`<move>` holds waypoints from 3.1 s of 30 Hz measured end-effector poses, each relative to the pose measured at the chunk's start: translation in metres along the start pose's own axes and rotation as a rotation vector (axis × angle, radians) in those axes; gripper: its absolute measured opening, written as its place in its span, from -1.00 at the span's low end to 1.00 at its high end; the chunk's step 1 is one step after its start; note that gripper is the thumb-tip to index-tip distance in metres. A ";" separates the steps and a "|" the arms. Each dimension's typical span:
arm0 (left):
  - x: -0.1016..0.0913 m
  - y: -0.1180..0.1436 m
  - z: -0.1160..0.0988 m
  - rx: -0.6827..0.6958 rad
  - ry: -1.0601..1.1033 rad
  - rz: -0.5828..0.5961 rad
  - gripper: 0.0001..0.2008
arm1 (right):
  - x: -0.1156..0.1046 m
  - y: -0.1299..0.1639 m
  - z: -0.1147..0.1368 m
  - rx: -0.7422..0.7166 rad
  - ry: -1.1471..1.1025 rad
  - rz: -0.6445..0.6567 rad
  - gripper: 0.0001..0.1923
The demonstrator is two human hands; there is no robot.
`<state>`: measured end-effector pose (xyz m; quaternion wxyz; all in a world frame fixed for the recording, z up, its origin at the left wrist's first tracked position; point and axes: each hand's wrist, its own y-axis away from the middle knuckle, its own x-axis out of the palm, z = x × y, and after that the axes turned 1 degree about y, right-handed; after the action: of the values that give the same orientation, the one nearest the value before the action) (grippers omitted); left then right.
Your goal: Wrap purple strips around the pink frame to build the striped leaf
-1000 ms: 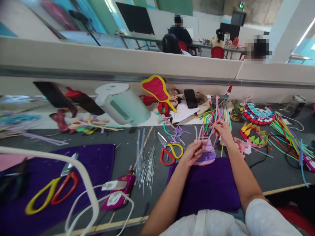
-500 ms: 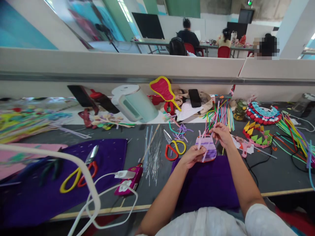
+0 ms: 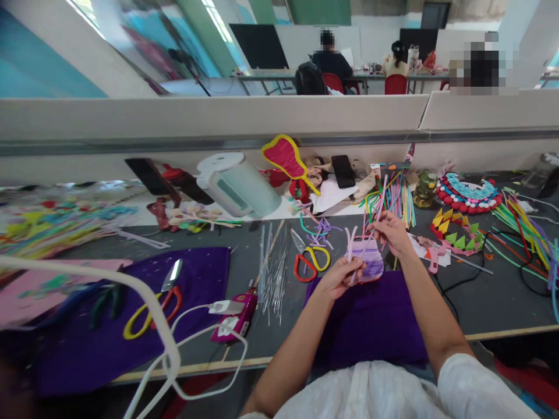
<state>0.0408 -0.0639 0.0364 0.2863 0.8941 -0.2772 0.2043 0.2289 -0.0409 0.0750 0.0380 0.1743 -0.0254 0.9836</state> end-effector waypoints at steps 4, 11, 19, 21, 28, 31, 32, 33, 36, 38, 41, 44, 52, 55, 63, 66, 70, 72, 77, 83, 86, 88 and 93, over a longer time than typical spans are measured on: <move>-0.006 0.006 0.003 -0.040 -0.015 -0.019 -0.64 | -0.004 -0.008 0.006 -0.122 0.028 -0.178 -0.67; -0.011 0.015 -0.007 -0.081 0.111 0.123 -0.69 | -0.004 -0.002 0.007 -0.478 0.603 -0.173 -0.80; -0.005 0.022 -0.020 -0.081 0.290 0.140 -0.76 | 0.005 0.018 -0.005 -0.698 1.270 0.259 -0.68; -0.004 0.025 -0.022 -0.084 0.311 0.132 -0.77 | 0.009 0.019 -0.009 -0.783 1.346 0.271 -0.67; -0.010 0.024 -0.020 -0.071 0.343 0.122 -0.79 | 0.020 0.018 -0.011 -1.088 1.412 0.237 -0.72; -0.013 0.024 -0.019 -0.060 0.363 0.118 -0.82 | 0.024 0.018 -0.012 -1.114 1.436 0.263 -0.71; -0.013 0.024 -0.020 -0.059 0.367 0.119 -0.82 | 0.025 0.018 -0.013 -1.117 1.443 0.272 -0.71; -0.014 0.024 -0.020 -0.057 0.368 0.120 -0.81 | 0.026 0.017 -0.014 -1.119 1.450 0.281 -0.71; -0.015 0.026 -0.022 -0.044 0.368 0.114 -0.79 | 0.028 0.016 -0.016 -1.120 1.456 0.298 -0.70; -0.018 0.027 -0.021 -0.024 0.366 0.107 -0.78 | 0.029 0.016 -0.018 -1.121 1.456 0.303 -0.70; -0.022 0.028 -0.019 0.015 0.354 0.097 -0.76 | 0.031 0.015 -0.019 -1.104 1.466 0.312 -0.69; -0.026 0.028 -0.018 0.044 0.341 0.086 -0.73 | 0.033 0.015 -0.020 -1.067 1.486 0.327 -0.69; -0.035 0.031 -0.021 0.026 0.335 0.030 -0.65 | 0.041 0.012 -0.025 -1.070 1.476 0.346 -0.73; -0.038 0.033 -0.022 0.025 0.337 0.007 -0.65 | 0.044 0.011 -0.026 -1.075 1.482 0.366 -0.72; -0.042 0.041 -0.027 0.089 0.258 -0.003 -0.59 | 0.059 0.008 -0.025 -1.126 1.490 0.403 -0.72; -0.042 0.044 -0.029 0.111 0.226 -0.010 -0.61 | 0.066 0.005 -0.025 -1.090 1.495 0.425 -0.71; -0.045 0.046 -0.030 0.140 0.177 -0.043 -0.61 | 0.077 0.002 -0.027 -1.018 1.482 0.481 -0.71; -0.049 0.047 -0.030 0.162 0.150 -0.065 -0.61 | 0.082 0.002 -0.027 -0.971 1.471 0.517 -0.69; -0.064 0.057 -0.032 0.260 0.119 -0.186 -0.60 | 0.094 -0.001 -0.034 -0.826 1.334 0.413 -0.55; -0.103 0.076 -0.032 0.484 0.067 -0.572 -0.59 | 0.129 -0.001 -0.080 -0.395 1.355 0.309 -0.67; -0.120 0.080 -0.026 0.527 0.007 -0.656 -0.61 | 0.153 0.007 -0.111 -0.187 1.558 0.440 -0.59; -0.127 0.080 -0.021 0.537 -0.025 -0.680 -0.60 | 0.166 0.011 -0.127 -0.147 1.649 0.444 -0.54; -0.132 0.073 -0.012 0.573 -0.153 -0.774 -0.64 | 0.169 0.003 -0.141 -0.105 1.619 0.373 -0.53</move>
<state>-0.1075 -0.0560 0.0055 0.0621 0.9869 0.1227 0.0845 0.0222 -0.0235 0.0009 -0.1109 -0.5961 -0.0645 0.7926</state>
